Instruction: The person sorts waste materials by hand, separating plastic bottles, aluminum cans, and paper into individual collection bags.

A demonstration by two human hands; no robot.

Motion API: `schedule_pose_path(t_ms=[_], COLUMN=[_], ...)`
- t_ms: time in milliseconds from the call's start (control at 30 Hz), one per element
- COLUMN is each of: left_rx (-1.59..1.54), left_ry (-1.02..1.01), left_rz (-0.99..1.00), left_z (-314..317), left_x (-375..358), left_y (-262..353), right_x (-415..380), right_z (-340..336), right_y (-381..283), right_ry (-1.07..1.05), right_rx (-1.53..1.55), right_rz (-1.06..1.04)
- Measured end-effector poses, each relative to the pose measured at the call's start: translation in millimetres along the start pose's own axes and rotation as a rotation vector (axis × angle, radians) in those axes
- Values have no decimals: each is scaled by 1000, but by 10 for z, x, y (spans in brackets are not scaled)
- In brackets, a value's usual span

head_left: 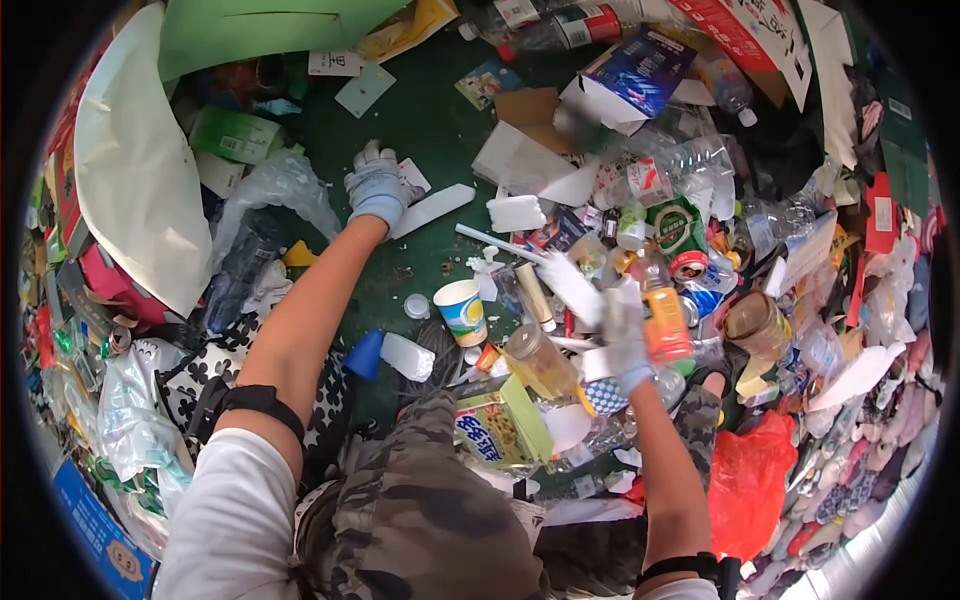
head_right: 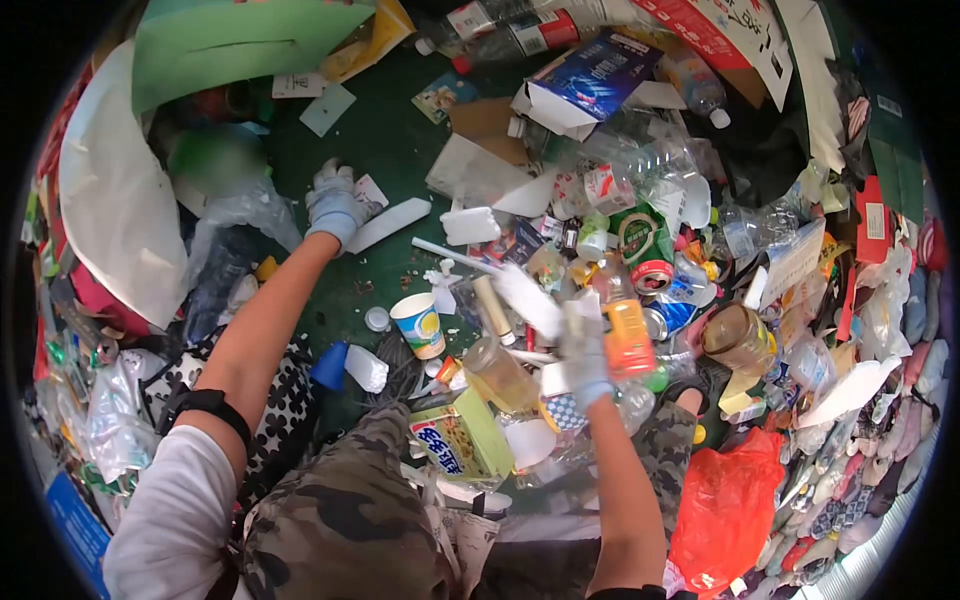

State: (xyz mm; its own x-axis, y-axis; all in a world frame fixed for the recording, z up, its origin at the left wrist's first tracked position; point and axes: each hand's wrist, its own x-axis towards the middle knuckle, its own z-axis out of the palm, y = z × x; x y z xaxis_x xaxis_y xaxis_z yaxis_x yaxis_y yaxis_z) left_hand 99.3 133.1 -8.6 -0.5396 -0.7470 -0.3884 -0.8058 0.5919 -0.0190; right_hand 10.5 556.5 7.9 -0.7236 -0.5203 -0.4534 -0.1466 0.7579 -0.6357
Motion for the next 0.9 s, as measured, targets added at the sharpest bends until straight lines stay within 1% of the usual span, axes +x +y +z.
schedule_pose_path(t_ms=[33, 67, 100, 133, 167, 200, 233, 267, 300, 333, 367, 400, 433, 467, 500, 533, 567, 600, 633, 667, 700, 733, 767, 800, 867, 900], left_rx=[-3, -21, -37, -38, -165, -293, -396, -397, -521, -641, -778, -989, -1197, -932, -1304, -898, -722, -727, -407, -84, -89, -29, 35, 36, 101, 40], left_ry=[-5, 12, 30, 28, -38, -102, -37, -34, 125, 286, 306, 288, 268, 209, -316, -104, -182, -180, 6, 187, 187, 286, 383, 382, 120, 131], left_rz=[-1, -27, -50, -45, -33, -23, -7, -11, -20, -28, -69, 55, 182, 534, 418, 848, 822, 823, 870, 898, 902, 883, 860, 861, 1066, 994], left_z=[18, 23, 29, 83, 167, 201, 170, 142, 102, 39, -175, -183, -199, -443, -542, -153, -215, -109, 130, 329, 446, 509, 574, 552, 473, 486], left_x=[-18, -41, -65, -83, -101, -132, -237, -300, -335, -376, -478, -554, -640, -803, -921, -814, -872, -836, -744, -699, -708, -728, -749, -794, -900, -949], left_y=[4, 7, 7, 0, -20, -32, -28, -34, -39, -47, 45, 145, 267, 477, 755, 932, 1148, 1338, 1518, 1631, 1681, 1720, 1741, 1690, 1467, 1394], right_x=[-58, -117, -175, -159, -254, -266, -271, -283, -284, -273, -282, -285, -256, -228, -183, -154, -140, -140, -166, -216, -276, -327, -372, -392, -416, -402], right_z=[-184, -337, -492, -496, -584, -599, -612, -616, -579, -532, -494, -441, -353, -342, -321, -286, -199, -110, -60, 4, 82, 158, 231, 283, 395, 411], right_y=[113, 268, 421, 444, 456, 362, 287, 216, -129, -342, -507, -604, -618, -662, -742, -821, -803, -781, -826, -732, -685, -688, -698, -727, -788, -877], right_ry=[62, 162, 263, 425, 412, 415, 436, 454, 455, 452, 412, 371, 335, 214, 159, 102, 140, 176, 184, 158, 167, 173, 171, 171, 123, 105], right_rx=[125, 199, 272, 326, 565, 567, 630, 693, 632, 633, 594, 552, 546, 487, 514, 540, 585, 628, 624, 635, 599, 562, 600, 601, 657, 621], right_rz=[146, 159, 164, 25, 308, 302, 323, 344, 314, 309, 358, 407, 411, 474, 594, 713, 730, 749, 774, 771, 753, 733, 740, 741, 694, 657])
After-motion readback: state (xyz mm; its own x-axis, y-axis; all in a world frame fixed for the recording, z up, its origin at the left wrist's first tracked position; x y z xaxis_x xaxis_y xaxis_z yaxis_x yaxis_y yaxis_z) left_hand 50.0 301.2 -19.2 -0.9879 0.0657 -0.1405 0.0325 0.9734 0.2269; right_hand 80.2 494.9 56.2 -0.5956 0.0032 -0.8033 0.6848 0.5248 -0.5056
